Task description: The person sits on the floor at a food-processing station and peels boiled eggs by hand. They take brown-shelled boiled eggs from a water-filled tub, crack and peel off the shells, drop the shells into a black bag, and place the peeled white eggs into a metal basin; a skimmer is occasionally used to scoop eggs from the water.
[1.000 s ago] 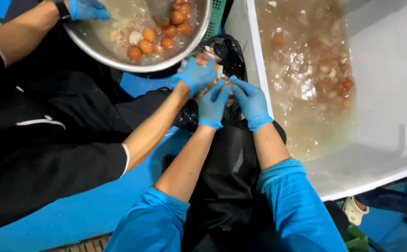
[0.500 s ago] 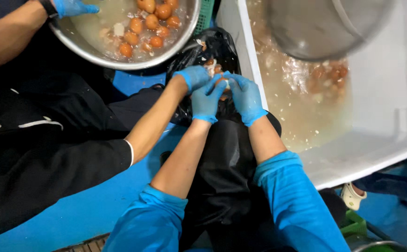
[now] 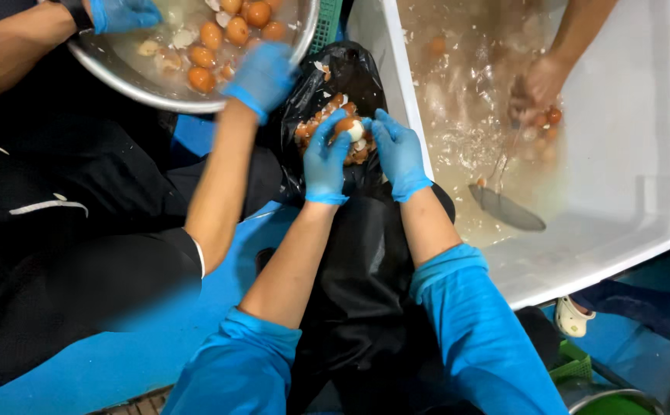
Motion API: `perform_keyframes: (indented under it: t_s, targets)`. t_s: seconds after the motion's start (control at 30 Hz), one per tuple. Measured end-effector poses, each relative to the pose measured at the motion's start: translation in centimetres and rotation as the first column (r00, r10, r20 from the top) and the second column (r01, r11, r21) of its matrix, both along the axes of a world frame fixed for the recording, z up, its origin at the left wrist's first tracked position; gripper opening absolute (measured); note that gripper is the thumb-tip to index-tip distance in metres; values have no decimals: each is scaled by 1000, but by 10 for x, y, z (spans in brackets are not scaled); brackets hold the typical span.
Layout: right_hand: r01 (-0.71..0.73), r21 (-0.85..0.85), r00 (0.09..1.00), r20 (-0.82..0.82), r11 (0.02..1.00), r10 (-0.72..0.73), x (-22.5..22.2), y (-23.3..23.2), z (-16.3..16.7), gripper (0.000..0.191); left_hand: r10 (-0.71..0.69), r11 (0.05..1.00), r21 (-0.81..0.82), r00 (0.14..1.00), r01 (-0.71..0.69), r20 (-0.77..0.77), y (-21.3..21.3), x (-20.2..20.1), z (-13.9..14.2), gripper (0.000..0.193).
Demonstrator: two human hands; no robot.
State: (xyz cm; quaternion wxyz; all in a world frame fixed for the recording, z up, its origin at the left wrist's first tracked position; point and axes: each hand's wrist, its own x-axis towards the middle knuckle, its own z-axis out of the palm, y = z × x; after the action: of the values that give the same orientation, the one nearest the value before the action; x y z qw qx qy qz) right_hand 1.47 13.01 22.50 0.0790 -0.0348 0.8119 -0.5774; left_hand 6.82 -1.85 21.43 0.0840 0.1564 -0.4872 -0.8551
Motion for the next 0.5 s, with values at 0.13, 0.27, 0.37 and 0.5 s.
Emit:
perform_keyframes:
  t_s: [0.13,0.27,0.37,0.5]
  targets:
    - [-10,-66,991,131,998,19,-1,-1,-2,31,23,1000,-20,999,-23,-28,3,-2,-3,43]
    - [8,-118,966,256,993,23,1,-13,16,33,-14,996,-87,999,10,-50,13,-4,-8,50]
    - [-3,-156,968,248,988,42,2,-16,30,37,-91,889,-451,996,81,0,13,-1,-5,49]
    - [-76,-83,987,134,994,87,2,-13,35,35,-122,871,-467,988,154,98,0,-3,9,51]
